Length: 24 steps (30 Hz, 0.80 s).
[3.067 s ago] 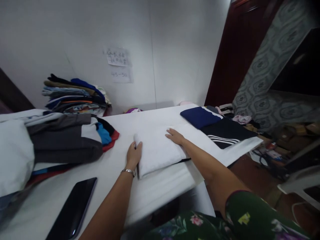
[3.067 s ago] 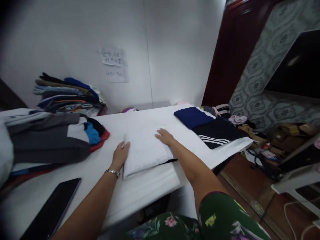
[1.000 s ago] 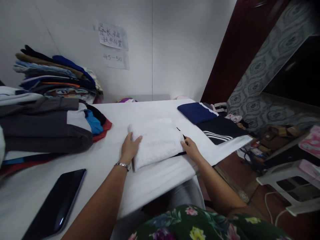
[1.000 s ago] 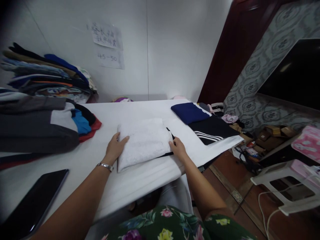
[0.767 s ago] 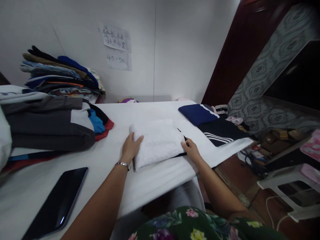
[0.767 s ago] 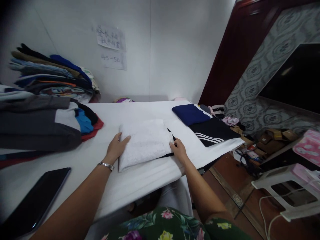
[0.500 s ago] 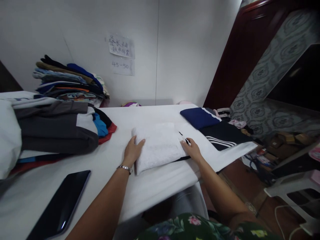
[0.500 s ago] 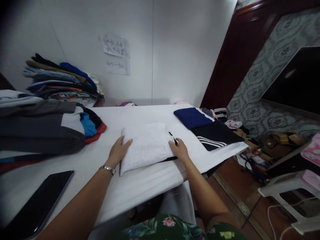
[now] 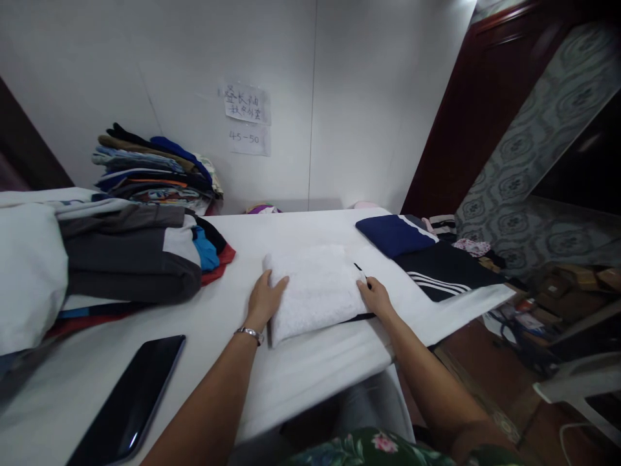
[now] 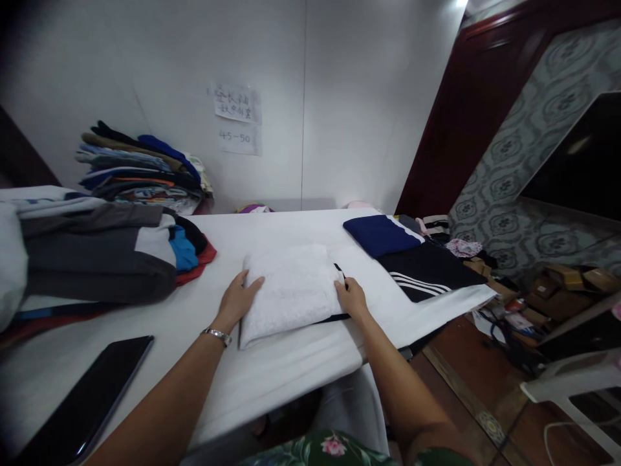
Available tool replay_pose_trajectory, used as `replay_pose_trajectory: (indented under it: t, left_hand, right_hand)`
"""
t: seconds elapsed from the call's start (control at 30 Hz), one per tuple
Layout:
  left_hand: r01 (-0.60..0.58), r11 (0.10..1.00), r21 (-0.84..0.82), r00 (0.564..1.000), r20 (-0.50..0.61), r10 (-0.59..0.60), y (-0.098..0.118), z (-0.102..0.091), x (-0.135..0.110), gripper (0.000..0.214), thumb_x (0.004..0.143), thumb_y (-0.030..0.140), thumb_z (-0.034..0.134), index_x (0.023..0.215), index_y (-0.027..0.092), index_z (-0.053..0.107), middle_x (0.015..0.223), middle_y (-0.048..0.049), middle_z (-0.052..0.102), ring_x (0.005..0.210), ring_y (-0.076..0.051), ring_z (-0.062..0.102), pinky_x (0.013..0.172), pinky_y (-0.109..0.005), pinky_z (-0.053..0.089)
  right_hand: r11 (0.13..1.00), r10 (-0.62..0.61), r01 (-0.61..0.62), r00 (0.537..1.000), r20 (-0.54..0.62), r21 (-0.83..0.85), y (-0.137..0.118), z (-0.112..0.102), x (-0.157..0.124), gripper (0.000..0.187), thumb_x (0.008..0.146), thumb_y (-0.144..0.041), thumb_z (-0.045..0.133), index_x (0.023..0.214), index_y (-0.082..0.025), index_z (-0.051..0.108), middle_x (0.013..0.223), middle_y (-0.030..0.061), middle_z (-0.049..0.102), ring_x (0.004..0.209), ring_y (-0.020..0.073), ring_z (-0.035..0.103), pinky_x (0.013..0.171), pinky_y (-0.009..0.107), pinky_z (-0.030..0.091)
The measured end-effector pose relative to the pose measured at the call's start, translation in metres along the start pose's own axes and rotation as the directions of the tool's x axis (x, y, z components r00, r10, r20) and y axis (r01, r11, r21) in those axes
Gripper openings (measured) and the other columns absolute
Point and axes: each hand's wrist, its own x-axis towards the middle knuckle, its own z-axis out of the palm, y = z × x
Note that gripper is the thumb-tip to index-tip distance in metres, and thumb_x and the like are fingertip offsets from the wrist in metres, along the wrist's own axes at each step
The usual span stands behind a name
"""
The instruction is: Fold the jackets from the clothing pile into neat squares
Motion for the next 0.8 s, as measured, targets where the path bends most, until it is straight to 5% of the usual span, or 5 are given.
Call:
replay_pose_trajectory:
  t: [0.2,0.33,0.47,0.8]
  left_hand:
    - [-0.263,0.964,0.022,0.953,-0.150,0.264,0.005,0.002,-0.007,0.058,0.086,0.046,0.052,0.134,0.014,0.049,0.150,-0.0142,0.037,0.139,-0.023,0.032,0.115,-0.035,0.026]
    - [-0.463,0.872,0.158,0.884,0.013,0.467,0.011,0.008,-0.018,0.054,0.085,0.046,0.054,0.132,0.020,0.052,0.151,-0.0108,0.037,0.141,-0.025,0.029,0.116,-0.044,0.020]
    - [-0.497,0.825,0.268,0.867,0.200,0.457,0.010,0.012,-0.022,0.056,0.086,0.051,0.051,0.133,0.022,0.051,0.152,-0.0095,0.034,0.143,-0.026,0.023,0.117,-0.049,0.013]
    - [-0.504,0.774,0.383,0.864,0.227,0.450,0.011,0.012,-0.024,0.057,0.089,0.054,0.044,0.136,0.022,0.047,0.153,-0.0067,0.032,0.143,-0.025,0.022,0.117,-0.049,0.015]
  right_hand:
    - [0.993,0.083,-0.087,0.995,0.054,0.074,-0.010,-0.003,0.016,0.034,0.074,-0.054,0.057,0.091,-0.024,0.059,0.083,0.0042,0.066,0.076,0.0223,0.058,0.067,0.031,0.040]
    - [0.996,0.089,-0.089,0.993,0.077,0.003,-0.016,0.004,0.030,0.039,0.076,-0.059,0.055,0.088,-0.023,0.058,0.080,0.0059,0.064,0.074,0.0231,0.057,0.065,0.031,0.039]
    - [0.996,0.039,-0.031,0.994,0.106,-0.080,-0.017,0.011,0.032,0.031,0.083,-0.053,0.048,0.076,-0.023,0.054,0.070,0.0029,0.060,0.066,0.0204,0.054,0.060,0.029,0.035]
    - [0.987,0.072,-0.040,0.975,0.210,-0.154,-0.030,0.002,0.050,0.038,0.084,-0.057,0.048,0.080,-0.020,0.057,0.077,0.0041,0.063,0.073,0.0185,0.056,0.063,0.026,0.036]
